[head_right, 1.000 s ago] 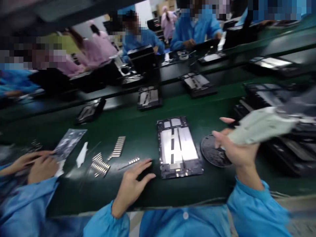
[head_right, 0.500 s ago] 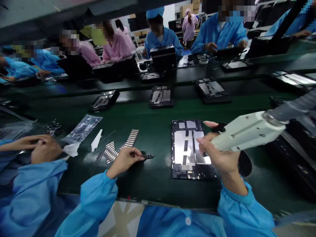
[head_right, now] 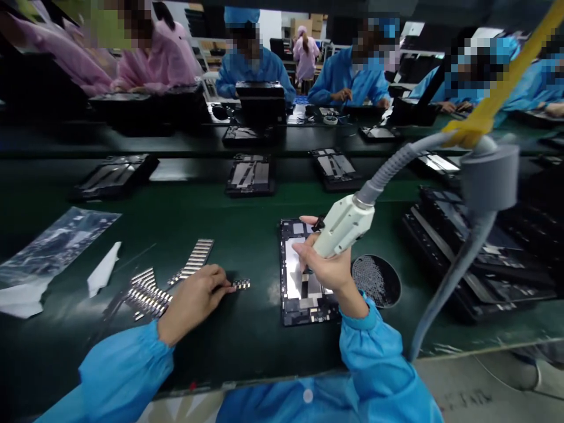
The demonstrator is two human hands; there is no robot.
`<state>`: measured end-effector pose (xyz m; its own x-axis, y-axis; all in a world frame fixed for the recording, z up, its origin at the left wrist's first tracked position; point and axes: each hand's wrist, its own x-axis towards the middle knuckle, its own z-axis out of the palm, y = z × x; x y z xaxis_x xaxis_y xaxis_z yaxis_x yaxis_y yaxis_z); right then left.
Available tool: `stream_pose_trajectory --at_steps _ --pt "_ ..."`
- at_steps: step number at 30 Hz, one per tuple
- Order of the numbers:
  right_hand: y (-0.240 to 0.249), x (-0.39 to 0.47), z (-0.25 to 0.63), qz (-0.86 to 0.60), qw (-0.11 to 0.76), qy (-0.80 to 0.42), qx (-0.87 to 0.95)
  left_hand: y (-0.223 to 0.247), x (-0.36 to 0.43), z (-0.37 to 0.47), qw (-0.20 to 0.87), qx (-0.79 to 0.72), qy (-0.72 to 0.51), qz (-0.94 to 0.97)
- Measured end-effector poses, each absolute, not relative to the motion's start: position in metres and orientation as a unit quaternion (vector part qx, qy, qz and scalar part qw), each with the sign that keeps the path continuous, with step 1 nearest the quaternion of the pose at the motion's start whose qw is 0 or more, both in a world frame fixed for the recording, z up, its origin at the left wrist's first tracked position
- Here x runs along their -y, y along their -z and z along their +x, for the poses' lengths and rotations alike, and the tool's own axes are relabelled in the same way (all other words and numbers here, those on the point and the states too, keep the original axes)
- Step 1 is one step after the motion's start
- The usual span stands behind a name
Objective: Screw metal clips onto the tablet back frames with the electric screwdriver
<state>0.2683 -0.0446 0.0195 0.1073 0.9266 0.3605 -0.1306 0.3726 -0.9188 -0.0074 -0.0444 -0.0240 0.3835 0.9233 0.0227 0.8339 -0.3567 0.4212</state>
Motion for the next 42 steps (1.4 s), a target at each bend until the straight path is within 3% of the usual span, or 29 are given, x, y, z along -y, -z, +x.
stream_pose_trajectory --at_steps 3,10,19,33,42 --pt "-0.020 0.039 0.264 -0.384 0.636 -0.413 0.526 0.017 0.041 0.002 0.228 -0.552 -0.179 0.782" --pt "-0.020 0.016 0.251 -0.399 0.621 -0.415 0.531 0.029 -0.005 0.077 0.505 -0.505 -0.275 0.644" --pt "-0.016 -0.005 0.234 -0.409 0.626 -0.397 0.532 0.040 -0.027 0.101 0.454 -0.482 -0.305 0.684" --pt "0.007 -0.024 0.219 -0.444 0.600 -0.403 0.529 0.052 -0.043 0.103 0.571 -0.512 -0.301 0.566" --pt "0.013 -0.025 0.218 -0.447 0.592 -0.403 0.536 0.054 -0.044 0.101 0.592 -0.509 -0.302 0.548"
